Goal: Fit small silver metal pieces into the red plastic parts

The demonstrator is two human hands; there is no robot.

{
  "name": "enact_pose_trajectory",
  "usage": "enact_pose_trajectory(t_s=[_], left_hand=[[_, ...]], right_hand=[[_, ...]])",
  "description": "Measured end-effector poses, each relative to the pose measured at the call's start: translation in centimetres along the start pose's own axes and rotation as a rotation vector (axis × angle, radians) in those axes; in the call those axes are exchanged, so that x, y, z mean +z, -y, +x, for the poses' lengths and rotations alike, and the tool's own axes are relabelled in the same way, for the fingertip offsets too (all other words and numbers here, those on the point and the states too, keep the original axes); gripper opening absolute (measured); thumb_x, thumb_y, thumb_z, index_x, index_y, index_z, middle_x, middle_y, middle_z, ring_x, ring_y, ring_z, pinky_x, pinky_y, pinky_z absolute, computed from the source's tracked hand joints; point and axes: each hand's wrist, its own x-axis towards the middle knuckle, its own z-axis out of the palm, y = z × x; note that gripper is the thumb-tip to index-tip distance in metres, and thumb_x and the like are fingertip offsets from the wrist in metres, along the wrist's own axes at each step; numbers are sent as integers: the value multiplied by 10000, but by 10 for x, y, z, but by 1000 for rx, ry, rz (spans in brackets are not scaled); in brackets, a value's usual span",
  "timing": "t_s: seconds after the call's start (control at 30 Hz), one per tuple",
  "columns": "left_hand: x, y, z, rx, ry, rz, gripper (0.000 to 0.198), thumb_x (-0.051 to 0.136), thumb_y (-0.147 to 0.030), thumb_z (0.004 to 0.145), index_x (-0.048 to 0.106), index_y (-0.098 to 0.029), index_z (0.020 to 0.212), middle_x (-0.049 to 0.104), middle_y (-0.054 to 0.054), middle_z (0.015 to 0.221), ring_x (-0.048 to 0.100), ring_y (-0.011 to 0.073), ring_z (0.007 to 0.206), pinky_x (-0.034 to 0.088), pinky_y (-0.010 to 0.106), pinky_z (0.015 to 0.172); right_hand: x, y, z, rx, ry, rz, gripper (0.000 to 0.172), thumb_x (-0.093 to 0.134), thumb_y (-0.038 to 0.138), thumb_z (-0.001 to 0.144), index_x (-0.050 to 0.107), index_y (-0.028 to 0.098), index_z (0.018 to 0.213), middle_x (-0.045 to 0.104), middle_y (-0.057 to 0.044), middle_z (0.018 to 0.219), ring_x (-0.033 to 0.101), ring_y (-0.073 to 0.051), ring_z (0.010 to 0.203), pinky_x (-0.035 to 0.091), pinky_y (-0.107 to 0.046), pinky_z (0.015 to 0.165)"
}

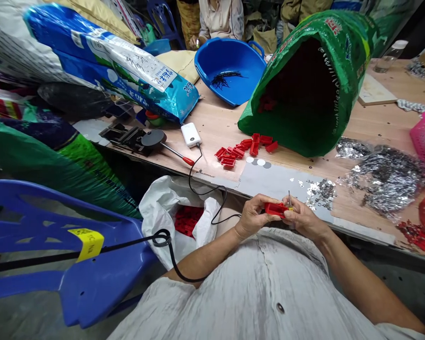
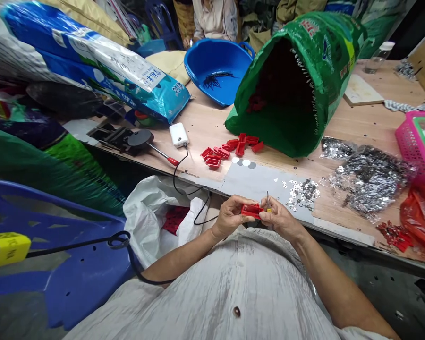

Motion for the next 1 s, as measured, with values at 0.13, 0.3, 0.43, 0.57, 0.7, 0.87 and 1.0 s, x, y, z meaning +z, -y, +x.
enact_pose_trajectory(t_s=[0.13,0.3,0.43,0.57,0.7,0.87,1.0], left_hand=[[-2,3,4,-141,-61,-176,414,875,-225,614,622,-143,931,751,68,965,712,154,879,552,275,833],[-4,2,11,-176,-204,-191,418,860,-211,627,595,-159,945,749,53,976,709,148,902,548,306,882],[-7,2,13,-158,-240,-147,424,859,-227,623,604,-158,955,744,62,993,705,156,909,549,326,896],[-8,2,13,-127,-220,-28,384,835,-244,666,638,-150,982,730,81,1034,695,157,927,541,322,912],[-9,1,12,-108,-206,51,367,825,-249,682,659,-145,994,720,77,1025,689,148,915,539,304,904],[-10,3,17,-134,-230,-31,387,842,-242,651,656,-150,978,724,67,1013,685,149,919,537,302,900],[-9,3,21,-181,-249,-152,432,847,-209,625,669,-169,1017,727,45,1009,685,138,910,535,292,897]], right_hand=[[-9,9,6,12,12,-219,427,714,519,768,503,246,1020,500,45,707,368,-89,528,267,-235,489],[-48,42,28,-200,-479,-1092,201,556,383,881,625,226,986,670,-67,980,575,-202,816,415,-342,724],[-65,53,48,-143,-642,-1586,164,525,317,885,660,224,883,673,-85,942,598,-239,850,403,-359,729],[-62,50,63,-81,-655,-1705,216,555,405,886,651,211,881,663,-107,945,599,-254,850,385,-351,670],[-60,49,70,-58,-612,-1700,161,564,359,882,628,211,878,671,-107,956,605,-269,890,379,-353,686],[-54,50,67,-119,-620,-1565,110,513,289,889,591,220,924,686,-96,923,608,-260,841,379,-350,695],[-43,49,55,-244,-483,-1229,133,503,306,882,582,232,959,671,-52,886,577,-208,757,393,-321,684]])
